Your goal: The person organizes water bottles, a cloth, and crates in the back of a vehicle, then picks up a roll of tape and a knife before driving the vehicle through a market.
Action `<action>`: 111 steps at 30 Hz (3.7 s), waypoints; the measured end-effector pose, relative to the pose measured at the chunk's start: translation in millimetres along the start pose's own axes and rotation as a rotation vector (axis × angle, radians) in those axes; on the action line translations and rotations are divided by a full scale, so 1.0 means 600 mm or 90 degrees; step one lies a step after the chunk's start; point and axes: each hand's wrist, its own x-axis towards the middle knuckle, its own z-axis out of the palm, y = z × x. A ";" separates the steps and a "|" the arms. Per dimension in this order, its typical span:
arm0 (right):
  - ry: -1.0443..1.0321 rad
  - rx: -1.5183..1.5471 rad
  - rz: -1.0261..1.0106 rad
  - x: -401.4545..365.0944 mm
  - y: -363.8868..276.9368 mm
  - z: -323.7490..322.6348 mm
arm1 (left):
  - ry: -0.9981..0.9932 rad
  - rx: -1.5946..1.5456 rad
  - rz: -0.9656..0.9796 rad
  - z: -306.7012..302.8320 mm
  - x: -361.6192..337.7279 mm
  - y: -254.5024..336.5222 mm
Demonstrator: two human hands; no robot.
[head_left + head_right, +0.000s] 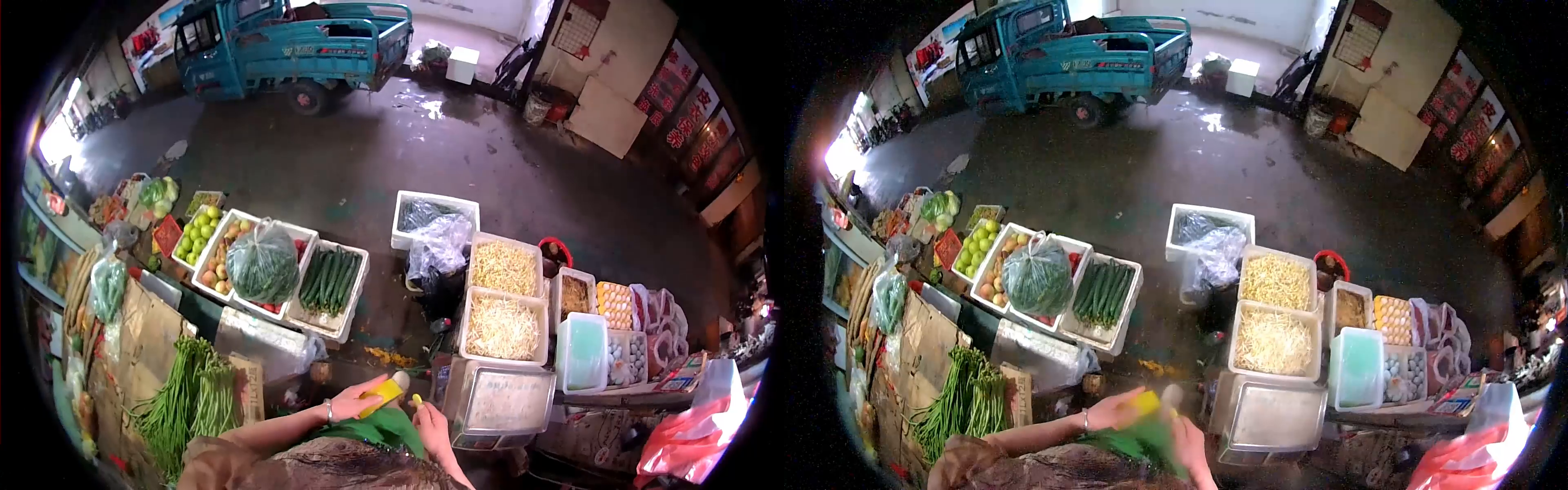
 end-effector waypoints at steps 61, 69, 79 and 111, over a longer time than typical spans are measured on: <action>0.074 0.197 -0.216 0.893 -0.493 -0.172 | 0.106 -0.222 0.145 -0.441 0.781 0.394; 0.298 -0.232 -0.434 0.878 -0.455 -0.160 | 0.012 -0.151 0.134 -0.416 0.817 0.403; 0.332 -0.266 -0.404 0.873 -0.416 -0.133 | -0.119 0.027 0.087 -0.432 0.846 0.397; 0.022 -0.134 -0.333 0.928 -0.478 -0.113 | -0.035 -0.034 0.235 -0.526 0.834 0.371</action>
